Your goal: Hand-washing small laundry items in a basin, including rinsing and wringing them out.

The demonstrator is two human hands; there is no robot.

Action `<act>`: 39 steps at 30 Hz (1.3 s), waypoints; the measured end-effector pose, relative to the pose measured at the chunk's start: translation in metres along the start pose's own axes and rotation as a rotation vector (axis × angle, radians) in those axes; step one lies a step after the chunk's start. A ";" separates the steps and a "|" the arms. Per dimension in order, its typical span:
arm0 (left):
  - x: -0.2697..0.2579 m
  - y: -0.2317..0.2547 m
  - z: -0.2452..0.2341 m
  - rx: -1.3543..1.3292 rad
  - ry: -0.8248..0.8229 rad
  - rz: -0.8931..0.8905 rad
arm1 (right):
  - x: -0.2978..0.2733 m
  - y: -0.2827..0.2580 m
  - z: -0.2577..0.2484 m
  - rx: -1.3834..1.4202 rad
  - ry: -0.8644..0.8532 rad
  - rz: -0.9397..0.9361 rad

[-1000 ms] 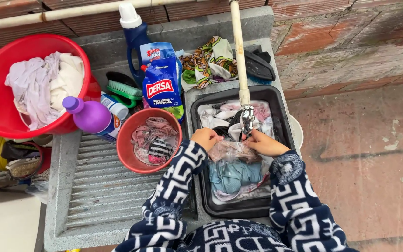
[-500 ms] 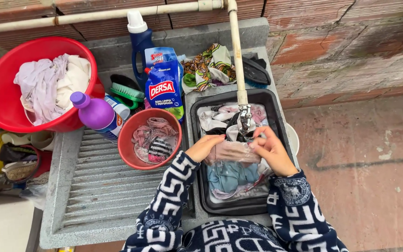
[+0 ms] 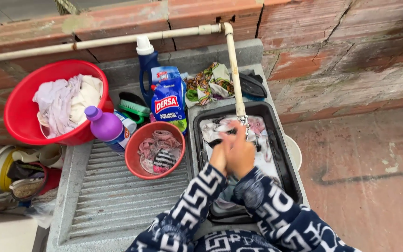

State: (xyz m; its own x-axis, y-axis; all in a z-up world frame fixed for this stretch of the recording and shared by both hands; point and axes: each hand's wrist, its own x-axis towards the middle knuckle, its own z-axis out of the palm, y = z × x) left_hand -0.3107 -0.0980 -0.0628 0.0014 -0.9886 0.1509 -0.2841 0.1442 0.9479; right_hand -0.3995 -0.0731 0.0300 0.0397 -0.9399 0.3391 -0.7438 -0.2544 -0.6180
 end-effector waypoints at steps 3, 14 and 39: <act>-0.007 0.021 -0.001 -0.310 0.103 -0.200 | 0.021 0.000 -0.012 0.191 -0.092 0.167; -0.011 0.068 -0.026 -0.010 -0.038 -0.410 | -0.012 0.002 0.021 0.060 0.017 -0.019; -0.040 0.077 -0.038 -1.102 0.147 -0.470 | 0.033 0.034 -0.080 1.002 -0.130 0.150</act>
State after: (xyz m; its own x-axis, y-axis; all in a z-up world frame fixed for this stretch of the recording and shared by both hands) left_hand -0.2960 -0.0454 0.0143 0.0144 -0.9506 -0.3100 0.7436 -0.1971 0.6389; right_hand -0.4772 -0.0941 0.0772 0.1084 -0.9800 0.1669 0.1511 -0.1497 -0.9771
